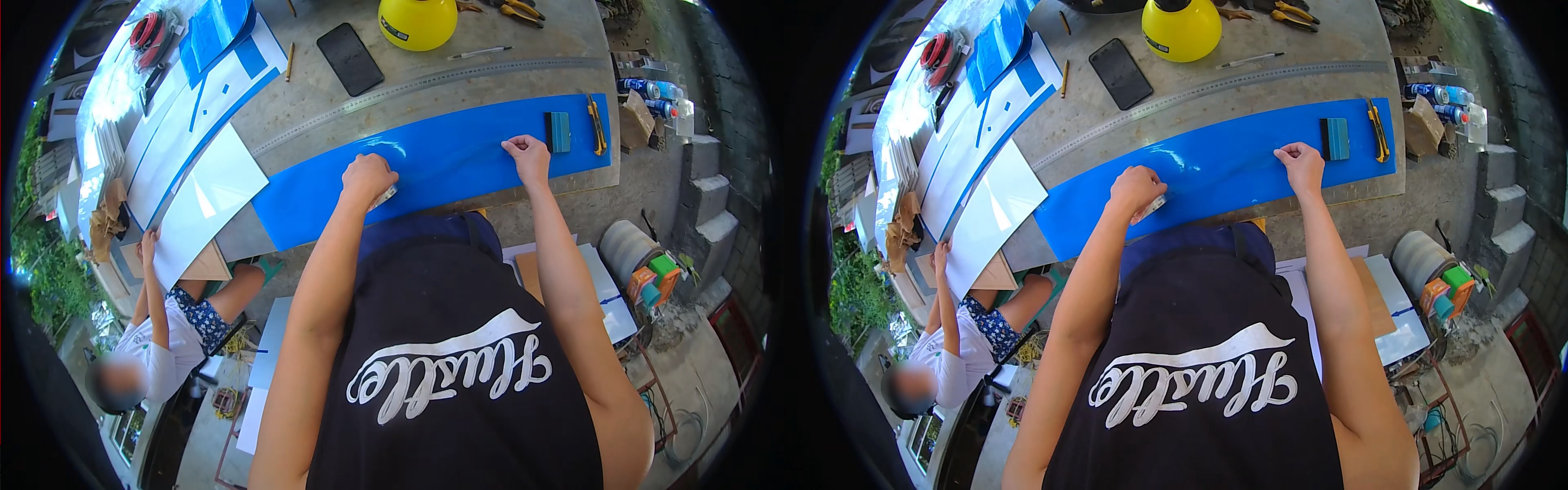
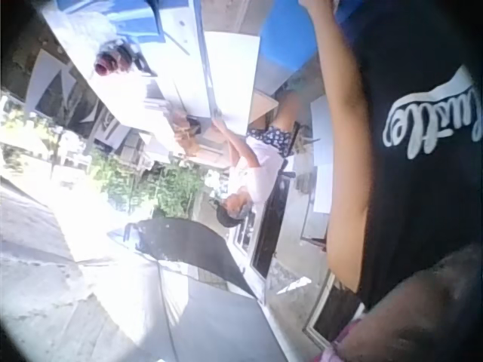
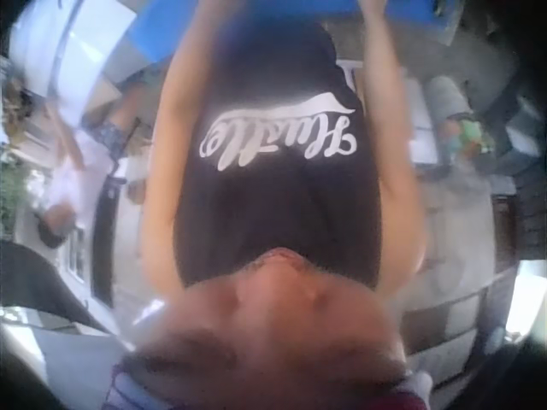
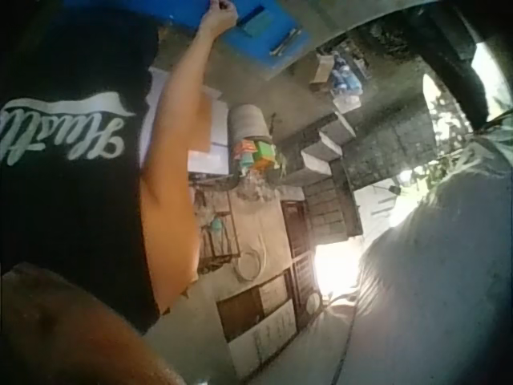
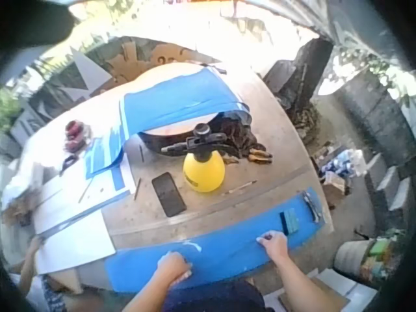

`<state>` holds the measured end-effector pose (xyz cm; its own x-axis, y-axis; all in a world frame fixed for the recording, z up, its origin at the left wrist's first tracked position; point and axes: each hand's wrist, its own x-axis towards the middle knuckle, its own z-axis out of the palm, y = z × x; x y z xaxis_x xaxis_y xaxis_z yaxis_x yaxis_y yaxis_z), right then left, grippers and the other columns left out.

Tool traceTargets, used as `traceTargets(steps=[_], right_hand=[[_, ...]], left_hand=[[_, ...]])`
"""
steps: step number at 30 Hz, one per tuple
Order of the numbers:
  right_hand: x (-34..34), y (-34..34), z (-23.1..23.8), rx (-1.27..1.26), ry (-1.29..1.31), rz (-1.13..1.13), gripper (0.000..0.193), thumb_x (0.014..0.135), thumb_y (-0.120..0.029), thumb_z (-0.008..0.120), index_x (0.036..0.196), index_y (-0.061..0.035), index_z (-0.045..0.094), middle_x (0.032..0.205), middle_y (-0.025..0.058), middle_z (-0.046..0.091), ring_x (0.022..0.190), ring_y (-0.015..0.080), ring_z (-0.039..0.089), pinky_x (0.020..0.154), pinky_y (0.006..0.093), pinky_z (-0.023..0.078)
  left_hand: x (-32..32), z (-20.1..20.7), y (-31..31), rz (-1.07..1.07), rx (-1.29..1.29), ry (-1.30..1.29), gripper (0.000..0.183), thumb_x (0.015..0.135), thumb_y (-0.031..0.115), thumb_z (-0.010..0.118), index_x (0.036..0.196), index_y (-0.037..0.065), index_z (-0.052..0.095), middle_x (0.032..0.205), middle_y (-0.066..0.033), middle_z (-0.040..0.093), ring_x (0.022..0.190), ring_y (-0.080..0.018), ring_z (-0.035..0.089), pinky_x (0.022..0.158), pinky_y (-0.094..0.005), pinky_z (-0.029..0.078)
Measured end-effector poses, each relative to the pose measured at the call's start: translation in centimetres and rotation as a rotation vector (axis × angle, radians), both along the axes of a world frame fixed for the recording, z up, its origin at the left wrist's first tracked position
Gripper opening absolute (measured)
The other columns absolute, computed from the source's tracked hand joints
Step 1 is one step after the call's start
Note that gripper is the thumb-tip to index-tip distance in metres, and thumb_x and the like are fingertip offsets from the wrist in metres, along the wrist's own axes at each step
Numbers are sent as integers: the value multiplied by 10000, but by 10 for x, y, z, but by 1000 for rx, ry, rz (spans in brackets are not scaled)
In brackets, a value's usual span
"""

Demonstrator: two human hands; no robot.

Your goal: The person cuts a sheet along a ruler using a utility knife, then applies tape to the sheet and smooths the surface using a squeegee and the utility knife.

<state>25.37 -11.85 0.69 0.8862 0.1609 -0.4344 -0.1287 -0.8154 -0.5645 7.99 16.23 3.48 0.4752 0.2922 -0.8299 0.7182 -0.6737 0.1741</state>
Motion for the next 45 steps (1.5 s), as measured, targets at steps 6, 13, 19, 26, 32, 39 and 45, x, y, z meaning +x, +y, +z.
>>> traceTargets(steps=[6,13,19,26,32,39,45], right_hand=[[-1,2,0,3,-1,-15,196,782,-189,807,839,-15,736,761,95,719,687,175,675,659,309,527],[1,2,2,-189,-130,57,344,747,-273,850,883,-28,650,801,111,700,759,239,683,702,354,537],[15,2,-5,-217,-3,-17,455,697,-348,884,860,-27,604,810,136,682,769,290,676,717,402,532],[17,-4,-5,-257,-38,127,456,687,-327,890,837,-26,583,810,142,670,770,310,658,708,415,524],[22,-24,-3,-113,-61,354,373,722,-216,871,874,-35,583,883,140,621,782,293,600,711,402,510],[52,-28,22,-524,-333,23,533,734,-340,860,1099,-50,601,1054,170,631,1064,345,587,887,396,489],[76,-59,4,-548,-196,-13,583,752,-406,834,1127,-31,591,1043,212,656,1043,403,610,868,437,502]], left_hand=[[-1,-2,1,2,4,-12,311,779,376,693,980,154,778,1019,-120,730,1030,-300,669,870,-413,546],[3,2,3,27,-18,14,324,774,371,700,991,142,774,1000,-116,738,967,-307,696,844,-409,556],[5,3,5,21,-36,17,330,770,379,701,993,147,774,1007,-116,739,974,-310,696,850,-409,555],[6,5,5,30,-32,23,332,770,389,700,991,153,776,997,-127,738,967,-314,698,851,-409,554],[7,5,6,50,-45,35,308,760,355,722,995,165,779,1038,-122,734,1001,-314,693,857,-422,556],[4,3,8,69,-51,29,314,752,362,730,989,162,780,1032,-122,736,988,-314,696,848,-421,558],[9,6,8,65,-62,41,317,752,363,732,993,162,779,1029,-120,737,985,-313,698,849,-418,559]])
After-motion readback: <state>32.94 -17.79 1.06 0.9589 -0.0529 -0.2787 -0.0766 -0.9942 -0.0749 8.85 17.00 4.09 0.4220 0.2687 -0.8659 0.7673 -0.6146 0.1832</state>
